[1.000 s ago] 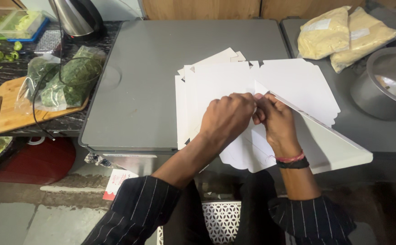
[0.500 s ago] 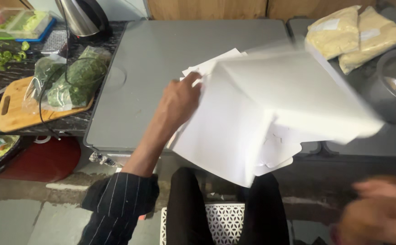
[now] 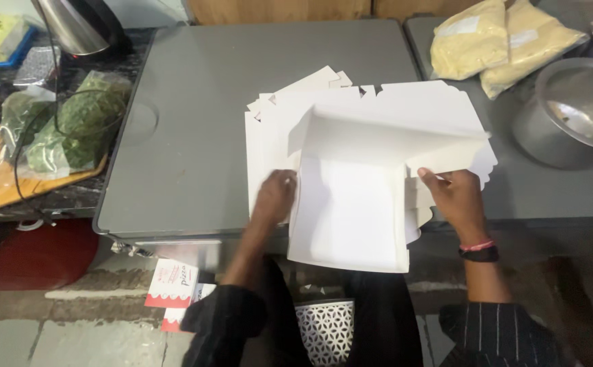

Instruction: The person assembles flat-packed pizza boxes by folding the side flaps and locking the tabs to form a three-dimensional box. They repeat this process for multiple boxes, stacking the completed ones on the floor.

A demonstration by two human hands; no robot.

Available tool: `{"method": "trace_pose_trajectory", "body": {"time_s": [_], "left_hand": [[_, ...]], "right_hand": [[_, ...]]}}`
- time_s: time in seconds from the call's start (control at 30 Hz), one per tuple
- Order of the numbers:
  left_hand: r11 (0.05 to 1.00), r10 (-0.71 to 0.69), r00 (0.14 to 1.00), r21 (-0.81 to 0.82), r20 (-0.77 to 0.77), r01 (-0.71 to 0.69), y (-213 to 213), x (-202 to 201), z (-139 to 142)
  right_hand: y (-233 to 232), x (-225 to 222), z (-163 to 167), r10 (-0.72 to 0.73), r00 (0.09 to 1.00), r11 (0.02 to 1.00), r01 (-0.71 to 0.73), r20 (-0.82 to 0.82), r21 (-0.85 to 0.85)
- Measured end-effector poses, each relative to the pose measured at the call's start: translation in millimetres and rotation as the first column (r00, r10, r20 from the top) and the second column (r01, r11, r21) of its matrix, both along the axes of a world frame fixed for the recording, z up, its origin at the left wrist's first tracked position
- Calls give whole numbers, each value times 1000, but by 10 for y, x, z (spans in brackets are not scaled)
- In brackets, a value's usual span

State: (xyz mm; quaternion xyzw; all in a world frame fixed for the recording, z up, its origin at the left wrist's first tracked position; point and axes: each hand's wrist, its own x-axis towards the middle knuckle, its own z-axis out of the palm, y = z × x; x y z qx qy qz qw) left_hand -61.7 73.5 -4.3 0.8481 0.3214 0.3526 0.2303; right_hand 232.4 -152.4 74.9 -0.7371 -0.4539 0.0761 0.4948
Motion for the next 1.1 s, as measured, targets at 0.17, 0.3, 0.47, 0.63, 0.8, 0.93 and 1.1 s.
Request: {"method": "trace_pose_trajectory", "body": {"time_s": [0.17,0.3,0.47,0.63,0.8,0.93,1.1], "left_hand": [[840,21,942,-517,335,165,125,-522,817],[773,-182,965,-578,189,259,-237,-345,1292],[888,-202,978,-413,51,205,-506,-231,1276],[858,-319,944,-398,80,324,-499,-377,1015],[843,-358,933,-417,38,340,-493,-413,855],[810,-368,929,-480,33,338,-531,-516,685],[836,-452,889,-312,73,451,-512,-653,386]], "right_hand": [[38,70,-138,12,994,994,0,106,-111],[74,-32,-222,16,988,989,7,154,-145],[-27,-144,-378,203,979,979,-204,15,30],[-151,-95,-410,373,926,926,-376,-67,-35],[-167,53,-371,375,899,885,-420,-226,-202],[-124,72,-422,460,852,844,-507,-248,-176],[-234,-3,-480,507,840,841,-531,-191,-102]]}}
